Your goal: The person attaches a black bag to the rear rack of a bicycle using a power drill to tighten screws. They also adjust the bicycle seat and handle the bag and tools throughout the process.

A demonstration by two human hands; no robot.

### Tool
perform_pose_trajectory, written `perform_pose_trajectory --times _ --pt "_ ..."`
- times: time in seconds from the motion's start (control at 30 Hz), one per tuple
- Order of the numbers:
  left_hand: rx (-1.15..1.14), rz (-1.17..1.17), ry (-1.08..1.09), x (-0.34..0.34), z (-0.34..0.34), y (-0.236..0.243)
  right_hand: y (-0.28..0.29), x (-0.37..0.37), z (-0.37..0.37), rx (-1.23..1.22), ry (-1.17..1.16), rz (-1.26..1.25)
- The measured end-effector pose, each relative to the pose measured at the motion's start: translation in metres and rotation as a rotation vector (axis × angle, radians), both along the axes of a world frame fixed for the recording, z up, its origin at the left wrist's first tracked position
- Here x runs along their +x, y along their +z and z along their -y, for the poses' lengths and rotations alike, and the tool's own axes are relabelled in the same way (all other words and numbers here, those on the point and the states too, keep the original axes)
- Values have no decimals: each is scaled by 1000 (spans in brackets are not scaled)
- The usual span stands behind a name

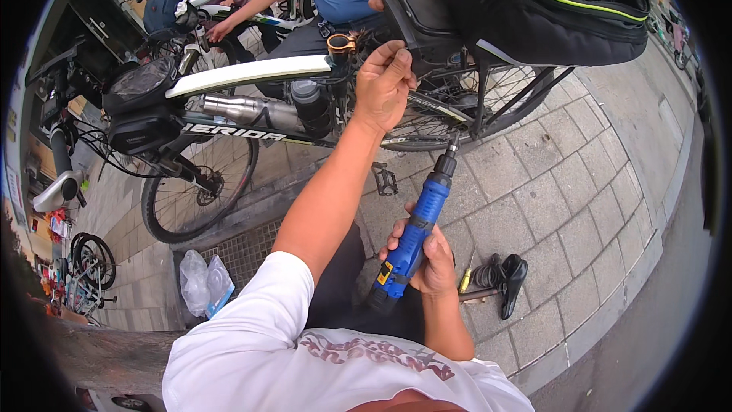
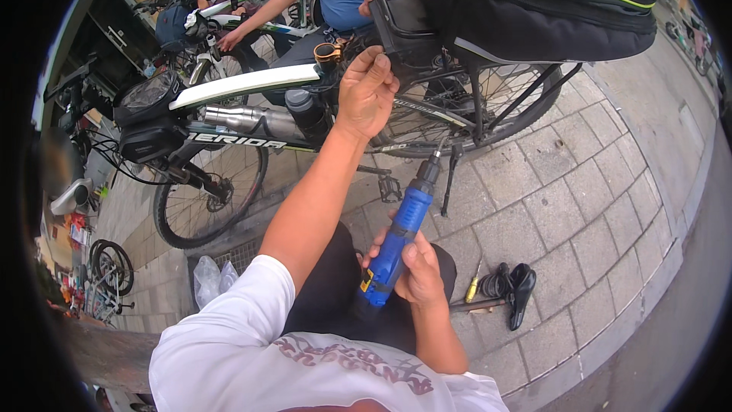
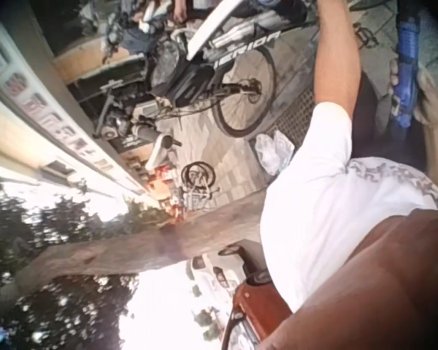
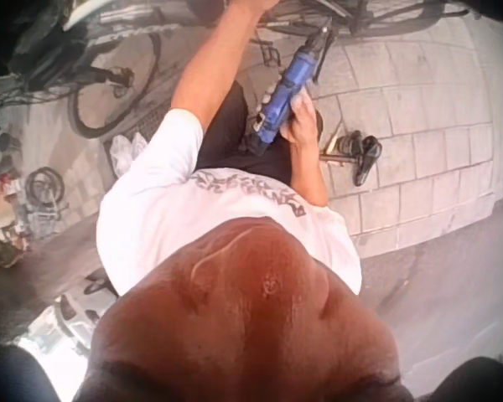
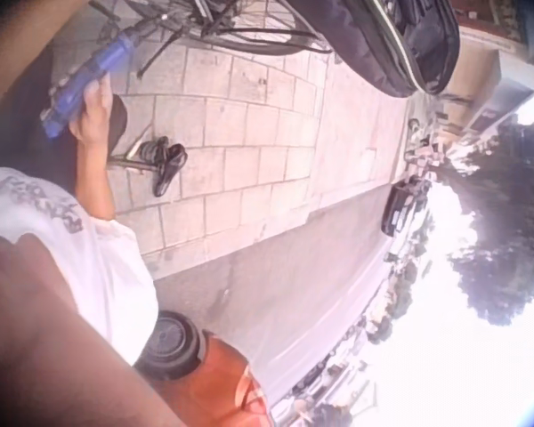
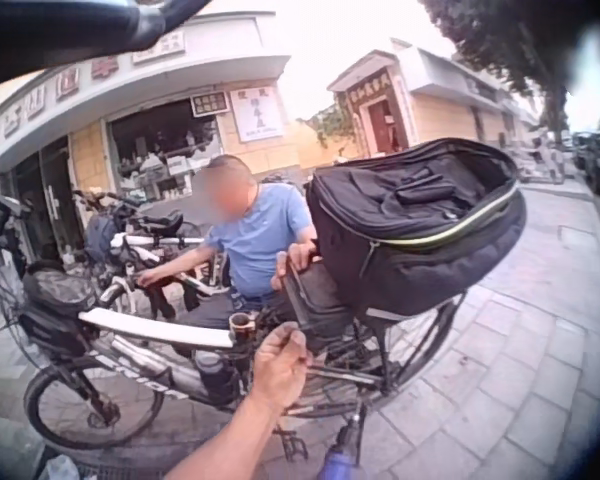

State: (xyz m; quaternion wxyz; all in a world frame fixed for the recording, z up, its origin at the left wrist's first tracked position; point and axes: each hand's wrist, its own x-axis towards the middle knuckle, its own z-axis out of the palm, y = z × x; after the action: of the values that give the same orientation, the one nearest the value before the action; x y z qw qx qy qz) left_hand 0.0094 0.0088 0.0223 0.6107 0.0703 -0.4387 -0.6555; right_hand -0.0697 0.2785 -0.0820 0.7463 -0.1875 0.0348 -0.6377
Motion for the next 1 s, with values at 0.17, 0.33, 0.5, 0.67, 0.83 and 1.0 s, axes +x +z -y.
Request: perform_pose_trajectory --times 0.17,0.33,0.5,0.67,0.83,1.0 --pt "12 24 -9 1 0 4 25 9 16 -48 -57 -101" --pt "24 17 12 -2 -2 1 26 15 30 -67 -46 -236" --pt "23 16 69 -8 -7 1 20 24 43 -50 18 -253" --pt "-14 26 135 -11 -3 -1 27 35 43 -126 33 -360" --pt "45 53 126 -10 -5 0 33 41 40 -119 49 -366" --pt "50 36 141 -13 -4 1 36 47 37 -97 14 -416"
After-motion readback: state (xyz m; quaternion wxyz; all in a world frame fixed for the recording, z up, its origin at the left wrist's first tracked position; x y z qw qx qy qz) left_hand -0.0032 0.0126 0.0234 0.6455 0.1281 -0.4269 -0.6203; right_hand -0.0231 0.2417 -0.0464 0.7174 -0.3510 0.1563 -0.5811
